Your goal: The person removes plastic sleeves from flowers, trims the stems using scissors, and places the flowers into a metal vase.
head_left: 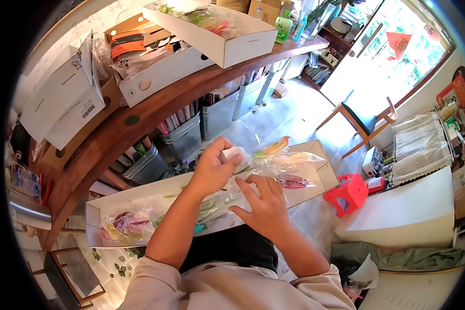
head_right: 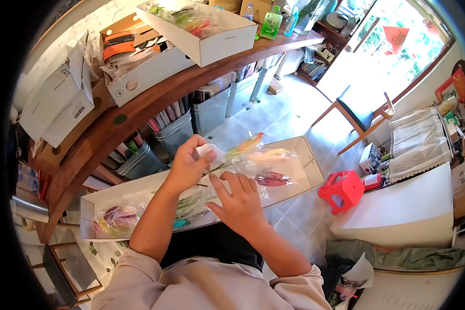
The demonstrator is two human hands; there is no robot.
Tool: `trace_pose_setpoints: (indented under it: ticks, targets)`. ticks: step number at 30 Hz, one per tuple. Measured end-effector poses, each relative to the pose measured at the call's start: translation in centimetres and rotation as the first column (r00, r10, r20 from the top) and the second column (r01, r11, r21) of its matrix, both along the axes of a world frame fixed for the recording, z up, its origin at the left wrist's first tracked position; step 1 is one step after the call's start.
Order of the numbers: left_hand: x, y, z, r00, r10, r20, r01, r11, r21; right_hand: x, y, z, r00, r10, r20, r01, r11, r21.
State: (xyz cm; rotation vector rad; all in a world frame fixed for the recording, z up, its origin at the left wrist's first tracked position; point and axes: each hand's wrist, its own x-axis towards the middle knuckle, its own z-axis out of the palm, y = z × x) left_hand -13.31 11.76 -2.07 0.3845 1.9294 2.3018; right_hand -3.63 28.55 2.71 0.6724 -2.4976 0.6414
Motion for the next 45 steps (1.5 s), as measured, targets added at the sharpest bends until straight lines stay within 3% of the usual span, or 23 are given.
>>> trace_pose_setpoints:
  ticks: [3,6,9,12,15,19,22,30,39,45]
  targets:
    - [0.1,0.0,0.1,0.999,-0.005,0.037,0.007,0.998,-0.062,-1.2,0.5,-2.8,0.989,-0.023,-0.145,0.036,0.995,0.088]
    - [0.3,-0.3,0.9,0.986,0.06,-0.153,-0.12,0.898,-0.423,-2.1,1.7,-3.5,0.989,-0.033,-0.144,0.03,0.999,-0.025]
    - [1.1,-1.4,0.9,0.947,0.081,-0.31,-0.243,0.814,-0.527,-2.8,2.3,-3.9,0.987,-0.073,-0.142,0.056,0.991,-0.119]
    - [1.9,-2.8,0.7,0.994,-0.032,-0.106,-0.035,0.815,-0.579,-3.0,2.7,-4.0,0.987,-0.109,-0.115,0.094,0.987,-0.134]
    - [3.2,-2.2,-0.5,0.914,-0.19,-0.357,-0.095,0.758,-0.645,-3.4,3.0,-4.3,0.99,-0.101,-0.095,0.087,0.985,-0.15]
    - [3.8,-0.8,-2.0,0.921,-0.095,-0.377,-0.156,0.798,-0.582,-3.4,3.2,-4.2,0.99,-0.13,-0.052,0.119,0.976,-0.181]
    - [4.0,-0.2,-1.5,0.872,-0.077,-0.484,-0.242,0.792,-0.561,-3.4,3.3,-3.7,0.985,-0.165,-0.04,0.152,0.963,-0.222]
    - [5.0,0.5,-0.6,0.82,-0.028,-0.571,-0.326,0.798,-0.506,-3.7,3.3,-4.6,0.959,-0.273,-0.071,0.238,0.92,-0.312]
    - [5.1,0.5,0.7,0.834,0.012,-0.552,-0.314,0.832,-0.457,-2.4,3.8,-3.5,0.985,-0.032,-0.169,-0.007,0.974,-0.225]
    - [5.0,0.8,1.3,0.792,-0.006,-0.61,-0.348,0.816,-0.461,-2.0,3.7,-3.4,0.972,0.024,-0.236,-0.072,0.978,-0.197]
